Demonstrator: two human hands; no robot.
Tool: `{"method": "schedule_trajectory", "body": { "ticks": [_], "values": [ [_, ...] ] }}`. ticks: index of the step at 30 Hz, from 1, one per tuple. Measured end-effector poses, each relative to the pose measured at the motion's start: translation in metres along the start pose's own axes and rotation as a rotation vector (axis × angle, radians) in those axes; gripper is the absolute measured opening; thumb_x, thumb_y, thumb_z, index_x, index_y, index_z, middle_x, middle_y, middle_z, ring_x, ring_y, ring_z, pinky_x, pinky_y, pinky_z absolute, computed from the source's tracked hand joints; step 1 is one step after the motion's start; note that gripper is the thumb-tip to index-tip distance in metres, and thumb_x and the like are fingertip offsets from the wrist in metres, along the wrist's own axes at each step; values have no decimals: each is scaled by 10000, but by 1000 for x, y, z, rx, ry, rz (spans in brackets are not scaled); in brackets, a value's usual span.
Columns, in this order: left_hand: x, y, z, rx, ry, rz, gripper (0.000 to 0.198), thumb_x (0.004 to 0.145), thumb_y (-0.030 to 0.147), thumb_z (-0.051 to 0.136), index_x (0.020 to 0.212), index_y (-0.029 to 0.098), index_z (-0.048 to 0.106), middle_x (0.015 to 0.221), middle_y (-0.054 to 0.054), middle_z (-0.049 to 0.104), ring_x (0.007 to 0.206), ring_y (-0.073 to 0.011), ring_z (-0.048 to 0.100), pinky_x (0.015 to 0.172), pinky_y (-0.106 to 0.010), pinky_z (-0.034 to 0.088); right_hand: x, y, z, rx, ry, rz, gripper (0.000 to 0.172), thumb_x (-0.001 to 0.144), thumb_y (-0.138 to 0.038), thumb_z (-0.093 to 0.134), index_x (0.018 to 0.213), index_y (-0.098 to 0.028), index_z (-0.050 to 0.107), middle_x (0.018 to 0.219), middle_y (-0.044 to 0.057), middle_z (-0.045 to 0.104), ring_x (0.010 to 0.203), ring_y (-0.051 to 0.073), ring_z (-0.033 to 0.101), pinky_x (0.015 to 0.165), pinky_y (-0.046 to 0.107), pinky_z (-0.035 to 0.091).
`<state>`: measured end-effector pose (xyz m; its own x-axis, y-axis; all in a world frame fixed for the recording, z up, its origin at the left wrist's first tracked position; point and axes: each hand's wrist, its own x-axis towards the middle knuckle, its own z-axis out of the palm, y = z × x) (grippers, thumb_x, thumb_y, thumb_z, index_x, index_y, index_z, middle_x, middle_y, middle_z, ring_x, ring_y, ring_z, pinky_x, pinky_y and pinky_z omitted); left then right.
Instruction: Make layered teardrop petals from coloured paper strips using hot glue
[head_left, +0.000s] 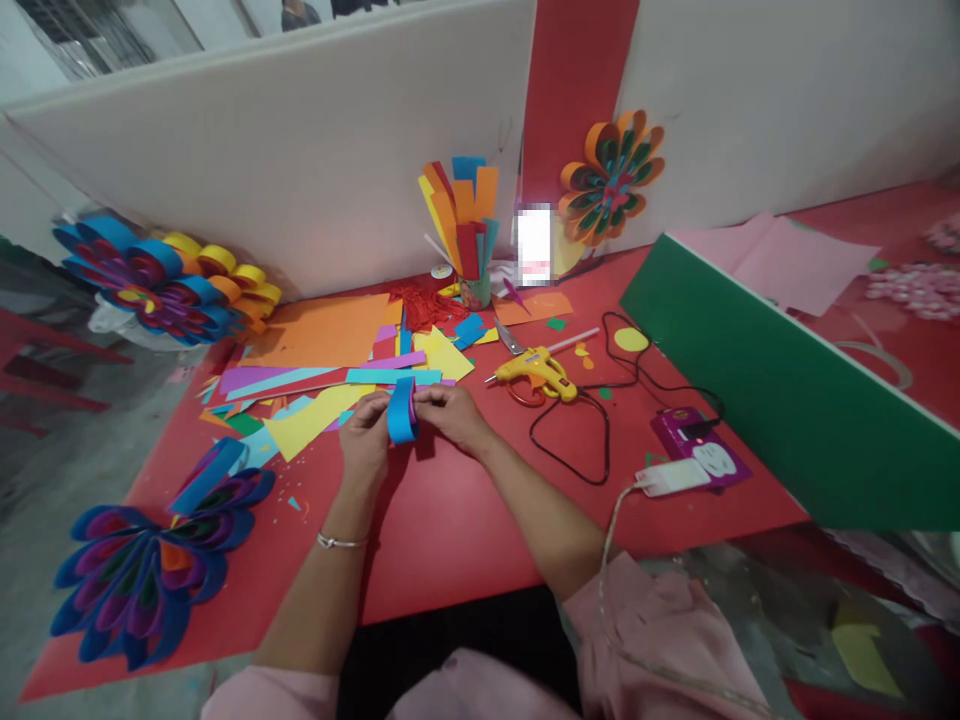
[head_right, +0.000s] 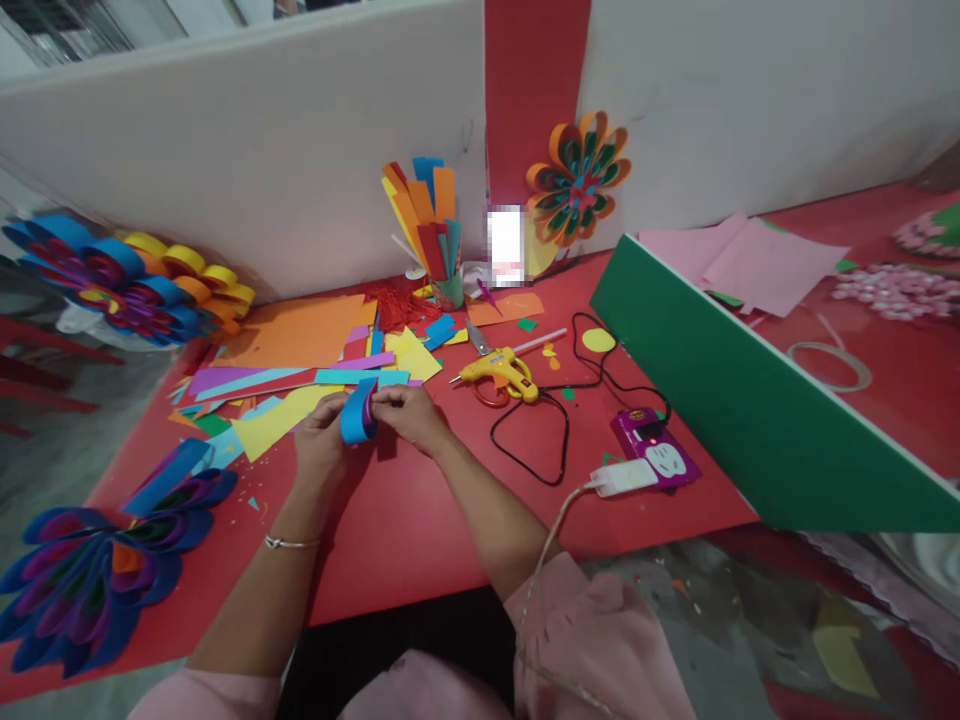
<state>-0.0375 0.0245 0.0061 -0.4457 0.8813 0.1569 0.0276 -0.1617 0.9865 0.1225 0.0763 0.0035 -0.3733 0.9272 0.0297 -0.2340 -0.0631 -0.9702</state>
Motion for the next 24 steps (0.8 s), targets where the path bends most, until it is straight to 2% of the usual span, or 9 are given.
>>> {"method": "schedule_trajectory", "body": {
  "ticks": [9, 14, 24],
  "values": [
    [1, 0, 1, 72, 26, 55, 198, 729, 349, 906, 841, 206, 826, 932, -49, 750, 828, -167, 660, 702, -264, 551, 0, 0, 1, -156, 62, -71, 163, 825, -277, 779, 930, -254, 902, 890, -11, 737, 846, 150, 647, 846, 275, 517],
    [1, -3, 2, 60, 46, 52, 191, 706, 317, 881, 852, 207, 825, 918, -46, 778, 847, -181, 685, 761, -286, 571, 2, 2, -1, -224, 71, -105, 183, 824, -235, 761, 935, -248, 906, 840, -14, 701, 804, 146, 610, 813, 271, 502],
    [0, -1, 6, 55, 51, 25, 185, 694, 287, 868, 862, 214, 842, 868, -32, 802, 780, -166, 677, 726, -277, 566, 1, 7, -1, -180, 87, -81, 184, 800, -334, 784, 911, -231, 888, 877, -8, 727, 809, 148, 612, 790, 279, 486]
  ]
}}
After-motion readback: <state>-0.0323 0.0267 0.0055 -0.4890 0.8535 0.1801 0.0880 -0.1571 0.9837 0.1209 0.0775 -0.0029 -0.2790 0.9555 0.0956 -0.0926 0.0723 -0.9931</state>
